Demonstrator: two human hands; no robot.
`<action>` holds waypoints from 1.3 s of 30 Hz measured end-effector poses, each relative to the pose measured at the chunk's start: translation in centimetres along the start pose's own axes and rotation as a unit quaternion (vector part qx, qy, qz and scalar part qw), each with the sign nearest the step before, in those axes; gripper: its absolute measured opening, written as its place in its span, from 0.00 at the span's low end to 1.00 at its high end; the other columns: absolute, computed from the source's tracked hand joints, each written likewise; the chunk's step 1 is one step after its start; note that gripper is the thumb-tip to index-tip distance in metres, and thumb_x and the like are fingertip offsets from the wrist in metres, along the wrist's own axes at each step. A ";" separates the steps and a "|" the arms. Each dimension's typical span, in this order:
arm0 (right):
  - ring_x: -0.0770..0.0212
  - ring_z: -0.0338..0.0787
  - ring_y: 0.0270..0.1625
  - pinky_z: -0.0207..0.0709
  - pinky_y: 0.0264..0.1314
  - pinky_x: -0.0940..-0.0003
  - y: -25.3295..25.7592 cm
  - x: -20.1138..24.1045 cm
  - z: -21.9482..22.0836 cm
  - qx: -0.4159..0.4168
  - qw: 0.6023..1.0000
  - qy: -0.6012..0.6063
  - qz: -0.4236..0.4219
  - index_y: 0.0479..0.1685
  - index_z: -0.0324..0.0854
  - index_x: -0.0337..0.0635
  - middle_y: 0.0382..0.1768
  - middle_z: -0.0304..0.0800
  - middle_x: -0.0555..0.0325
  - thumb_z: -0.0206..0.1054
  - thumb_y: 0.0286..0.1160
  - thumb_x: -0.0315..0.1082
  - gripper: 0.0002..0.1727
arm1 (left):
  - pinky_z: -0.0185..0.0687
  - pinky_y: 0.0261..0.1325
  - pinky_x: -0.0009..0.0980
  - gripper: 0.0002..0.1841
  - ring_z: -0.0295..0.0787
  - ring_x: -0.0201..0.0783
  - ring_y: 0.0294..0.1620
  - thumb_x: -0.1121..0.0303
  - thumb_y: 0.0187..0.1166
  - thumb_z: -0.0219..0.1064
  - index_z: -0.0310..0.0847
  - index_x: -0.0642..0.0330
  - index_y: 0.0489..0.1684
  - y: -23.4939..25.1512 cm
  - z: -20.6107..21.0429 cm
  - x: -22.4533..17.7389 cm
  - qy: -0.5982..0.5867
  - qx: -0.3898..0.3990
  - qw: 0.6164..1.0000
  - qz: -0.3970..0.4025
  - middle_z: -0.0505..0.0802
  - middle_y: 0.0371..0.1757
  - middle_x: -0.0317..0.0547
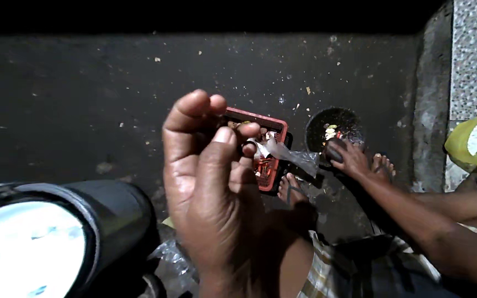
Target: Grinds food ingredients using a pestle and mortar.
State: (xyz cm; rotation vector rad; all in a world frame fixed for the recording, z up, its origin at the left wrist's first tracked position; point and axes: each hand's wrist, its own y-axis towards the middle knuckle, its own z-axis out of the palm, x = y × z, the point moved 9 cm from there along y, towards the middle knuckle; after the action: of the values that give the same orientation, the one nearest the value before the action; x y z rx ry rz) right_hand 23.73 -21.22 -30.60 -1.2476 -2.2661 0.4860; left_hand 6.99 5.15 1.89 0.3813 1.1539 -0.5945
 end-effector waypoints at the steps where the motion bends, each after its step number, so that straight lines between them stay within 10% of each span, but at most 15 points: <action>1: 0.30 0.70 0.84 0.74 0.73 0.33 0.1 -0.2 1.3 0.021 0.999 -0.024 0.007 0.90 0.63 0.79 0.90 0.58 0.37 0.74 0.75 0.52 0.40 | 0.90 0.48 0.24 0.17 0.89 0.30 0.49 0.75 0.89 0.46 0.70 0.49 0.70 0.1 0.1 0.1 0.001 -0.005 1.000 -0.004 0.86 0.61 0.34; 9: 0.32 0.81 0.74 0.74 0.72 0.29 1.5 -1.0 -0.9 0.043 0.998 0.049 0.010 0.92 0.62 0.72 0.82 0.74 0.38 0.73 0.76 0.57 0.42 | 0.88 0.47 0.21 0.17 0.88 0.28 0.49 0.76 0.89 0.45 0.70 0.50 0.69 -0.5 1.1 -0.3 0.003 0.015 1.000 0.002 0.85 0.60 0.34; 14: 0.27 0.70 0.83 0.76 0.70 0.32 0.4 -0.8 2.0 0.031 0.999 -0.043 0.013 0.91 0.61 0.81 0.91 0.56 0.36 0.73 0.76 0.53 0.40 | 0.89 0.47 0.22 0.17 0.89 0.28 0.50 0.75 0.91 0.46 0.68 0.49 0.72 -0.5 -0.1 -0.3 0.006 -0.009 1.000 0.005 0.86 0.63 0.33; 19: 0.32 0.81 0.75 0.72 0.73 0.27 4.8 -1.3 -0.8 0.071 0.993 0.092 0.007 0.91 0.65 0.68 0.77 0.79 0.36 0.72 0.77 0.55 0.40 | 0.88 0.46 0.22 0.16 0.89 0.27 0.48 0.75 0.90 0.45 0.69 0.48 0.70 0.2 0.9 0.1 0.008 0.010 1.000 0.003 0.86 0.61 0.33; 24: 0.30 0.80 0.77 0.68 0.74 0.22 8.1 -0.9 -6.3 0.054 0.989 0.138 0.013 0.90 0.67 0.64 0.76 0.81 0.38 0.73 0.76 0.56 0.40 | 0.89 0.47 0.23 0.16 0.90 0.28 0.49 0.75 0.91 0.46 0.70 0.48 0.69 -0.3 -0.3 -0.1 0.016 -0.009 1.000 0.000 0.87 0.61 0.33; 30: 0.20 0.81 0.67 0.75 0.60 0.21 8.8 0.8 -4.5 0.082 0.994 -0.009 0.066 0.84 0.71 0.67 0.81 0.65 0.22 0.81 0.64 0.54 0.41 | 0.88 0.47 0.22 0.16 0.90 0.28 0.48 0.74 0.89 0.46 0.72 0.46 0.67 0.1 -0.4 0.0 0.015 -0.013 1.000 0.001 0.88 0.60 0.32; 39: 0.26 0.87 0.60 0.81 0.55 0.28 8.2 -0.4 -2.6 0.049 0.997 -0.002 0.066 0.87 0.67 0.64 0.86 0.61 0.29 0.77 0.69 0.57 0.42 | 0.88 0.47 0.22 0.16 0.89 0.29 0.48 0.74 0.89 0.47 0.71 0.48 0.68 0.7 -0.1 0.3 -0.021 0.015 1.000 -0.012 0.87 0.60 0.34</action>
State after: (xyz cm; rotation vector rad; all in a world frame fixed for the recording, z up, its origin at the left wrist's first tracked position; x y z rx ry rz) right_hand 30.92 -17.15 -32.92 -1.3536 -2.1441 0.6409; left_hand 7.46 5.68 1.53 0.3798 1.1123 -0.6378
